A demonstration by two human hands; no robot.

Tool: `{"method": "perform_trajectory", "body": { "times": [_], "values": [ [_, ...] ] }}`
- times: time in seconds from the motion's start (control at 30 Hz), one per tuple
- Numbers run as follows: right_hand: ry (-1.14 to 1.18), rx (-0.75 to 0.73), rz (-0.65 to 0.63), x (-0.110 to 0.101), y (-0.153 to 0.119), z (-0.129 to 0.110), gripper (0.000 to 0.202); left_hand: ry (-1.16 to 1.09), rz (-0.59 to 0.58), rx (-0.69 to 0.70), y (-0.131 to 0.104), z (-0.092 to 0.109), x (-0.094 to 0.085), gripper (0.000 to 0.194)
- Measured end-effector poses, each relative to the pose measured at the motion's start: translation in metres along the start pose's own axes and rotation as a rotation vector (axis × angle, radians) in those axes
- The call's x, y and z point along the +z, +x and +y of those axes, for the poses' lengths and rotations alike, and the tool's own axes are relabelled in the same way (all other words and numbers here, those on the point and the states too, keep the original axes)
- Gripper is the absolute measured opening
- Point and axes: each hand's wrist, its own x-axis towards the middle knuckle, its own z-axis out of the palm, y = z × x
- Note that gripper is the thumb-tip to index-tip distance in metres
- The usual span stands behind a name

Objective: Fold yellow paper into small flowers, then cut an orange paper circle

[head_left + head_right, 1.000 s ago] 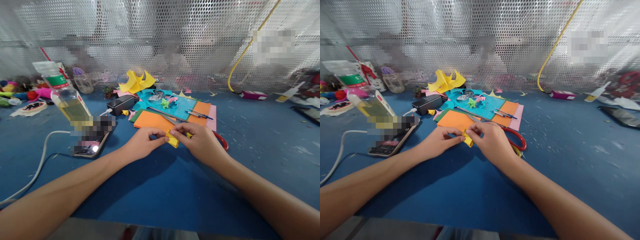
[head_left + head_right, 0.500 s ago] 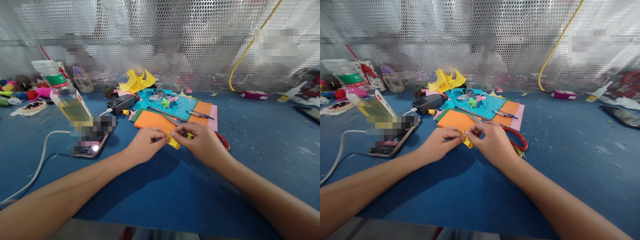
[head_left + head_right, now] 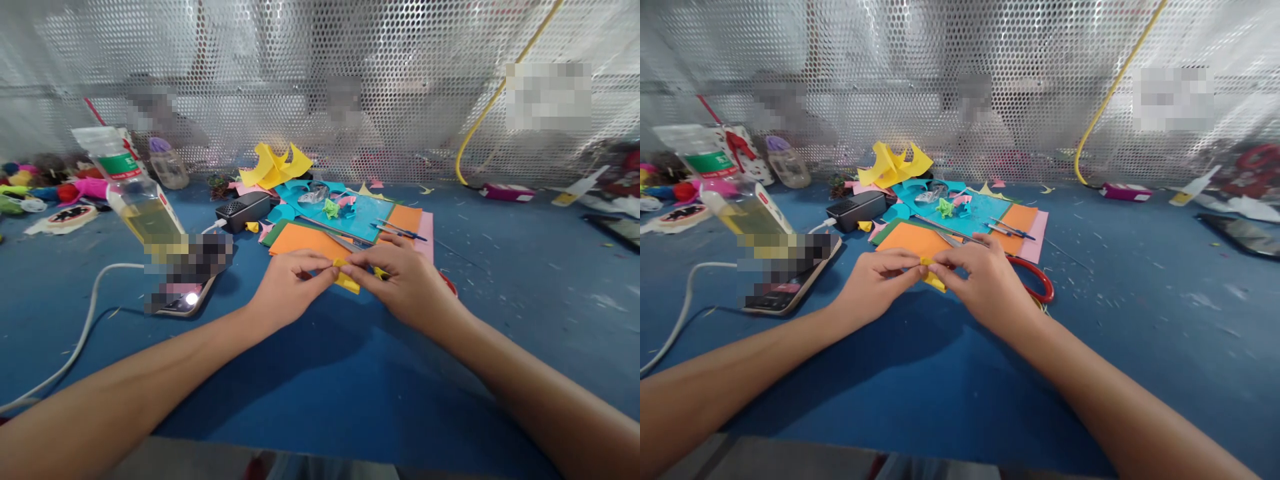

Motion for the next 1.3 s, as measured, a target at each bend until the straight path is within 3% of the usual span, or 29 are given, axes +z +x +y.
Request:
{"method": "perform_trajectory", "body": {
  "times": [0.17, 0.43, 0.73, 1.17, 1.3],
  "values": [
    [0.001, 0.048, 0.1, 0.0, -0.001, -0.003, 0.01, 0.015, 0.089, 0.003, -0.001, 0.001, 0.0, 0.013],
    [-0.073, -0.128, 0.141, -0.002, 0.0, 0.002, 0.008, 0.035, 0.055, 0.086, 0.001, -0.001, -0.005, 0.012],
    [-0.102, -0.245, 0.059, -0.005, -0.004, -0.003, 0.011, 0.007, -0.024, -0.041, 0.001, 0.004, -0.008, 0.015],
    [-0.022, -0.198, 0.004, 0.001, -0.003, -0.001, 0.02, 0.08, -0.126, -0.212, -0.001, 0.009, -0.003, 0.018],
    [-0.041, -0.051, -0.013, -0.002, -0.004, -0.006, 0.006, 0.111, -0.048, -0.199, 0.001, 0.01, -0.004, 0.021]
  ]
}}
